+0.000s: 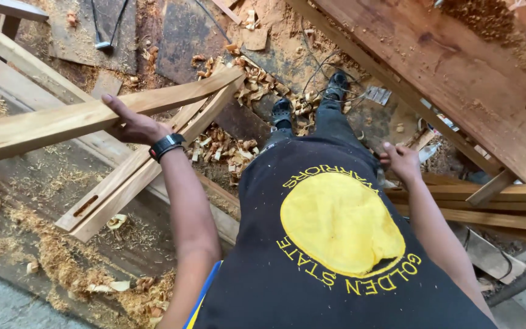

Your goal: The person uses a drill press to bore a long, continuous groove into a wooden plank. They hold the plank steady with both hands as the drill bit moves along its length, generating wood shavings. The person briefly repositions the plank before continuing the drilling operation.

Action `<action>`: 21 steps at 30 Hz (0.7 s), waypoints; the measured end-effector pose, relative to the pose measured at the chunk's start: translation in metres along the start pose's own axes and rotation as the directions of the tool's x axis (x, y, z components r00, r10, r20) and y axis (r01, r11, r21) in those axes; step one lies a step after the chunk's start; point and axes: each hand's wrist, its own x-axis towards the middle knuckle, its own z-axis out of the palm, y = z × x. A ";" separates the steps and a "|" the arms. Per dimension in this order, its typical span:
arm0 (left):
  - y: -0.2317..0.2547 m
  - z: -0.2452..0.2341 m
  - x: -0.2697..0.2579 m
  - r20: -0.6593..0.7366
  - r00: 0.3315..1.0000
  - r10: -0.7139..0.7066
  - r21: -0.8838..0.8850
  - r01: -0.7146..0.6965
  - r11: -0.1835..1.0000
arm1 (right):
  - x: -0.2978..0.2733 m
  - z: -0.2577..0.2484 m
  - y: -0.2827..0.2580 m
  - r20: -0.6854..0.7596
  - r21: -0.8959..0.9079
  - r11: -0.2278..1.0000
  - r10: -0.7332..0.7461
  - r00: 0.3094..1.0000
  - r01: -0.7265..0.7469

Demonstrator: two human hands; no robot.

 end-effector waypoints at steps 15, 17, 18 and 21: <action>-0.136 -0.087 0.130 -0.206 0.970 -0.128 0.162 0.163 0.973 | 0.035 0.008 0.026 0.004 -0.019 0.999 0.031 1.000 -0.031; -0.159 -0.117 0.141 -0.208 0.969 -0.133 0.198 0.174 0.965 | 0.035 0.008 0.031 -0.010 -0.032 0.999 0.021 1.000 -0.021; -0.170 -0.126 0.150 -0.198 0.970 -0.139 0.229 0.184 0.956 | 0.035 0.012 0.032 -0.035 -0.037 0.999 0.013 0.999 -0.014; -0.185 -0.136 0.167 -0.295 0.943 -0.156 0.157 0.209 0.965 | 0.009 0.006 -0.008 0.008 -0.184 0.983 0.003 1.000 -0.001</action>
